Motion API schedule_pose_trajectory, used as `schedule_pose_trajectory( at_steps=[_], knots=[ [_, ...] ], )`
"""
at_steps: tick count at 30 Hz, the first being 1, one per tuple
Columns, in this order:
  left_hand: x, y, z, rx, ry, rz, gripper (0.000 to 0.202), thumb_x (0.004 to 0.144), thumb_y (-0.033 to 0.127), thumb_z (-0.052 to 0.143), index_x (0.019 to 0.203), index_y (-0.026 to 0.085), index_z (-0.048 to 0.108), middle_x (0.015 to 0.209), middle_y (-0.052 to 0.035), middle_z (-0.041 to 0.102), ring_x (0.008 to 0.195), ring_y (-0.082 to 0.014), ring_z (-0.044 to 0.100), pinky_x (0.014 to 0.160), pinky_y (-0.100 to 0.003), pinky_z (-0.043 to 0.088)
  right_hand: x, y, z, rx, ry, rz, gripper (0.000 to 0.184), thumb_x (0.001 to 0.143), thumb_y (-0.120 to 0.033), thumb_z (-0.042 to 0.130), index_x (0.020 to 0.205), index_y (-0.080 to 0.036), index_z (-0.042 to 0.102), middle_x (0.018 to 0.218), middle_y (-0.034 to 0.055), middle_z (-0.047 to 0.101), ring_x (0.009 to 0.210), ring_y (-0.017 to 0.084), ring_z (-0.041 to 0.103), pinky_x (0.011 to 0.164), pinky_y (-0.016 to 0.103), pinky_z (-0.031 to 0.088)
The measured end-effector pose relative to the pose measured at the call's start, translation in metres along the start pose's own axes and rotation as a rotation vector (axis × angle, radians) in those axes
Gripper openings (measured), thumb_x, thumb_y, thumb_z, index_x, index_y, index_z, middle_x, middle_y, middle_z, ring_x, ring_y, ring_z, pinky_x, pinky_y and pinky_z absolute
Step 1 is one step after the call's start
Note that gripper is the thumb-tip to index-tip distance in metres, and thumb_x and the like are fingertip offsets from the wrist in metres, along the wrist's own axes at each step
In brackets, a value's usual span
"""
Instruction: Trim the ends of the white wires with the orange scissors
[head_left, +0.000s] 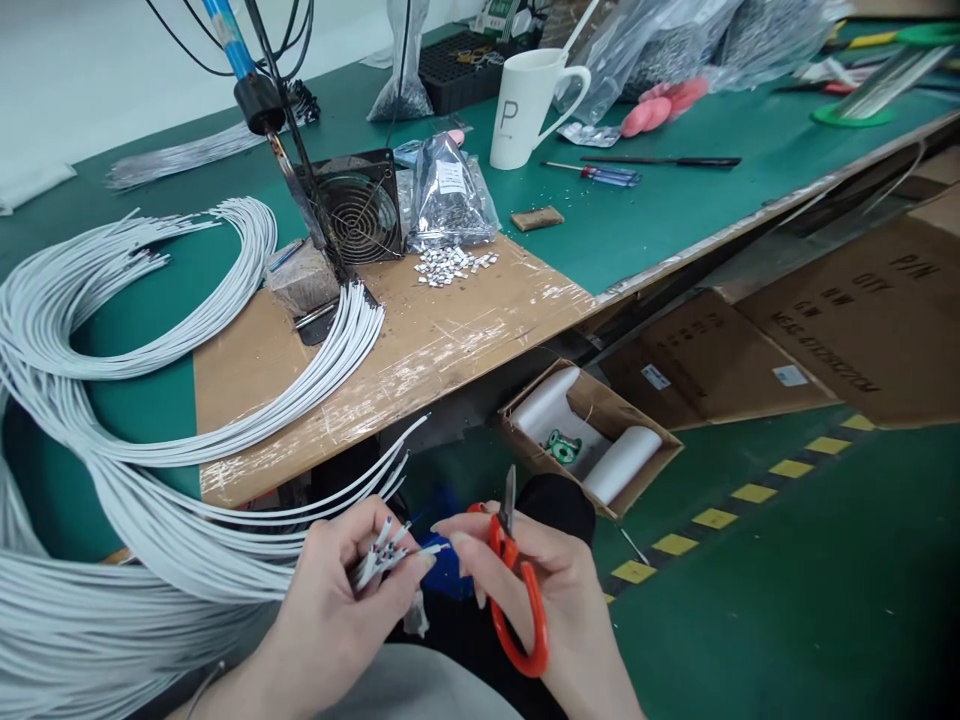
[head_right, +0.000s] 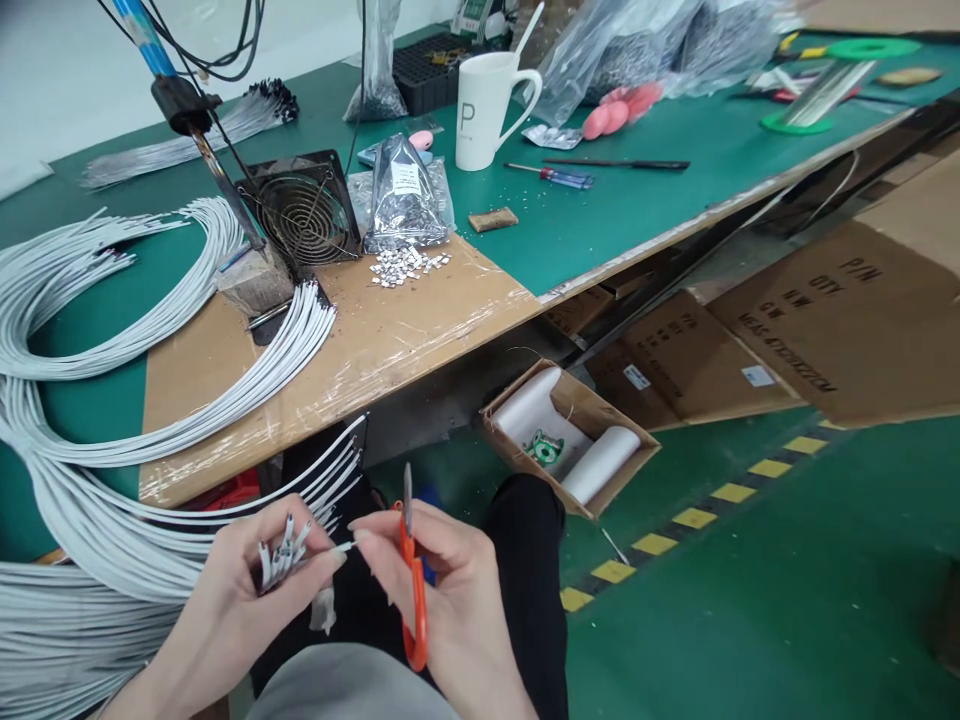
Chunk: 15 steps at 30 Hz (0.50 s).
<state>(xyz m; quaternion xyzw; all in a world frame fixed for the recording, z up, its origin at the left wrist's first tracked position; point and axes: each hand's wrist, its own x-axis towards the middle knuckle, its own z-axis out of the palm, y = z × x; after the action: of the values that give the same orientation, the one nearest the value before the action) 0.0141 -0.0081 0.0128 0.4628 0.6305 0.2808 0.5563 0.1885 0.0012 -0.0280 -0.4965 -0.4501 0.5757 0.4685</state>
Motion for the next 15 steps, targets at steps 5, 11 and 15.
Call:
schedule_pose_trajectory(
  at_steps=[5, 11, 15],
  knots=[
    [-0.003, -0.001, -0.001, -0.065, -0.046, -0.029, 0.028, 0.092, 0.036, 0.072, 0.073, 0.02, 0.057, 0.06, 0.0031, 0.057, 0.055, -0.0125, 0.048, 0.053, -0.022, 0.037, -0.003, 0.008, 0.008, -0.259, 0.112, -0.407, 0.021, 0.089, -0.018, 0.072, 0.068, -0.021, 0.072, 0.056, -0.0007, 0.057, 0.05, 0.013, 0.048, 0.047, 0.026, 0.039],
    [-0.004, -0.001, -0.007, -0.116, -0.112, -0.042, 0.034, 0.095, 0.044, 0.068, 0.074, 0.02, 0.058, 0.061, 0.003, 0.055, 0.057, -0.0127, 0.043, 0.056, -0.025, 0.035, 0.005, 0.006, -0.002, -0.287, 0.388, -0.298, 0.021, 0.09, -0.027, 0.074, 0.07, -0.022, 0.072, 0.057, 0.0, 0.056, 0.049, 0.014, 0.05, 0.047, 0.027, 0.041],
    [-0.002, -0.003, -0.01, -0.124, -0.121, -0.038, 0.034, 0.099, 0.046, 0.063, 0.078, 0.019, 0.06, 0.064, 0.0011, 0.059, 0.058, -0.0134, 0.048, 0.059, -0.027, 0.036, 0.005, 0.009, -0.005, -0.011, 0.29, -0.047, 0.03, 0.092, -0.043, 0.074, 0.071, -0.022, 0.079, 0.055, 0.0009, 0.058, 0.054, 0.016, 0.055, 0.052, 0.029, 0.045]
  ],
)
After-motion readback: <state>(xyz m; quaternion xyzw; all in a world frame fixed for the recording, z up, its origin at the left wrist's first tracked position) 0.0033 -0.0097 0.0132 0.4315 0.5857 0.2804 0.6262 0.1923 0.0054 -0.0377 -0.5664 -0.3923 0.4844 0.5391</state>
